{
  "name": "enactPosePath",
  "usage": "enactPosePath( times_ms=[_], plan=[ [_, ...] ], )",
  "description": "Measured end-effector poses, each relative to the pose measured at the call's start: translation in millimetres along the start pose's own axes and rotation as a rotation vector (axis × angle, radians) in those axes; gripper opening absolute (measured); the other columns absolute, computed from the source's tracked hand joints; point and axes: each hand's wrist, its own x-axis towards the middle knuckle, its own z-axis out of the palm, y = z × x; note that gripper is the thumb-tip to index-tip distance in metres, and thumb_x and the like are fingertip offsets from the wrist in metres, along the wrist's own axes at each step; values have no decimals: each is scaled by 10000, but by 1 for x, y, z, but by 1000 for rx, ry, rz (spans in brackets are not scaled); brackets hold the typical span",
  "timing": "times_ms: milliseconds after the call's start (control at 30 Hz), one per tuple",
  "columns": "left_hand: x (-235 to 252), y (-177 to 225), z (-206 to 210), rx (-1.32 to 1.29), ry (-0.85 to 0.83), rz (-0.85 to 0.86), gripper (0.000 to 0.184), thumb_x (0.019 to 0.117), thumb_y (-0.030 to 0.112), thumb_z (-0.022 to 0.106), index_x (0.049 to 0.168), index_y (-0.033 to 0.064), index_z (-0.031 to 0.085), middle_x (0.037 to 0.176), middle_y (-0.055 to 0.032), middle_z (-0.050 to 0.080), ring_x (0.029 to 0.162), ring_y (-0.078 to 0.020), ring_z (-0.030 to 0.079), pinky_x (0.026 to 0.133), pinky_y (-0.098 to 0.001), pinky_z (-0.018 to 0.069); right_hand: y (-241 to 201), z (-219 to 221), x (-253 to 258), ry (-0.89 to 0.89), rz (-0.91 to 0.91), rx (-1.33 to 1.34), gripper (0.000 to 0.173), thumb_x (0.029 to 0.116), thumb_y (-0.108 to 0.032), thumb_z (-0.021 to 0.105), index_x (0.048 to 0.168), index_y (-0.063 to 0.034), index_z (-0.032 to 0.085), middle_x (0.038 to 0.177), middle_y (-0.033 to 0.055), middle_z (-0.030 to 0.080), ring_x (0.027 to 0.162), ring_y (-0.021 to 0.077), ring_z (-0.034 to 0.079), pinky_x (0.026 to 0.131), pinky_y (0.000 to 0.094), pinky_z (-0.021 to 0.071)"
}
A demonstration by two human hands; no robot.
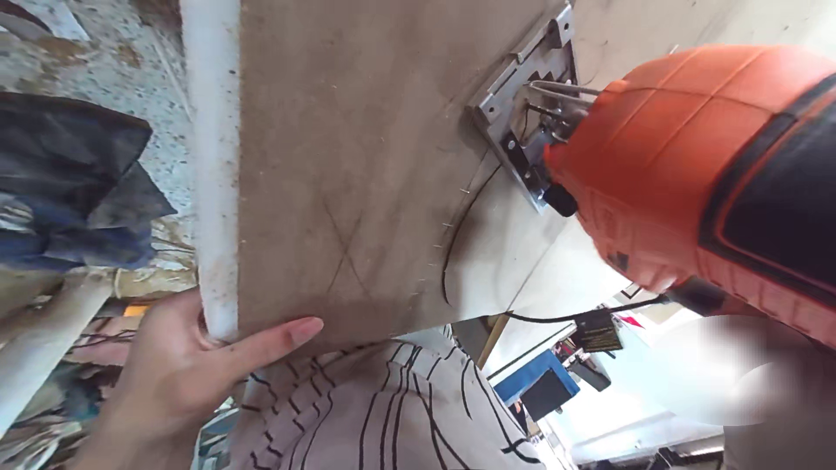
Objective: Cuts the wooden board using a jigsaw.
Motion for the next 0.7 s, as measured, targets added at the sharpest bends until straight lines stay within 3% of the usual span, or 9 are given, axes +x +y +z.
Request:
enactPosePath(
  times_ms=[67, 167, 300, 400, 433, 533, 600, 700],
  plan=[
    [1, -1, 2, -30, -2, 22, 670, 682, 359, 934, 1223, 99, 636, 1083, -46, 746, 971, -186, 742, 861, -378, 642, 17, -6, -16, -140, -22, 96, 350, 845, -207, 833, 1080, -24, 649, 868, 52, 722, 730, 145, 693, 704, 352, 615],
    [2, 0, 4, -33, -3, 47, 631, 682, 363, 934, 1194, 118, 660, 1059, -25, 754, 950, -166, 745, 843, -358, 647, 27, 2, -33, -37, 5, 132, 386, 812, -196, 857, 1080, -11, 649, 836, 93, 708, 693, 214, 695, 631, 405, 616],
    [1, 2, 6, -18, 13, 45, 652, 677, 386, 934, 1204, 120, 656, 1057, -20, 754, 941, -156, 747, 833, -349, 649, 27, 1, -33, -25, -24, 128, 443, 807, -167, 869, 1132, 15, 628, 897, 118, 720, 738, 239, 711, 633, 420, 626],
    [3, 6, 7, 5, 10, 49, 636, 678, 408, 926, 1196, 150, 664, 1051, 16, 757, 942, -121, 744, 832, -317, 646, 15, -4, -23, -84, -19, 61, 423, 813, -212, 866, 1101, -9, 633, 857, 91, 718, 704, 203, 707, 622, 401, 623],
    [4, 5, 7, 5, 10, 51, 631, 677, 412, 925, 1192, 151, 669, 1048, 18, 757, 938, -121, 744, 831, -317, 646, 14, -9, -18, -113, -24, 39, 429, 813, -224, 866, 1097, -5, 631, 855, 93, 716, 711, 200, 705, 644, 407, 622],
    [5, 2, 6, 31, 7, 45, 623, 670, 442, 923, 1167, 153, 682, 1022, 21, 760, 918, -117, 746, 819, -318, 647, -2, -15, 12, -191, -117, -32, 393, 797, -255, 869, 1031, -16, 662, 871, 38, 736, 782, 103, 714, 788, 303, 608],
    [6, -1, 4, 32, -2, 40, 609, 680, 433, 922, 1160, 141, 687, 1014, -3, 763, 908, -141, 751, 814, -341, 651, 12, -27, 24, -254, -198, -35, 388, 782, -275, 867, 1008, -17, 686, 882, 65, 731, 796, 127, 709, 780, 319, 606],
    [7, -6, 1, 29, -10, 35, 609, 691, 427, 920, 1170, 134, 683, 1025, -30, 760, 919, -166, 751, 819, -370, 652, 13, -38, 33, -383, -181, -41, 405, 859, -256, 833, 1103, 10, 651, 952, 83, 722, 873, 139, 706, 812, 316, 603]
  ],
)
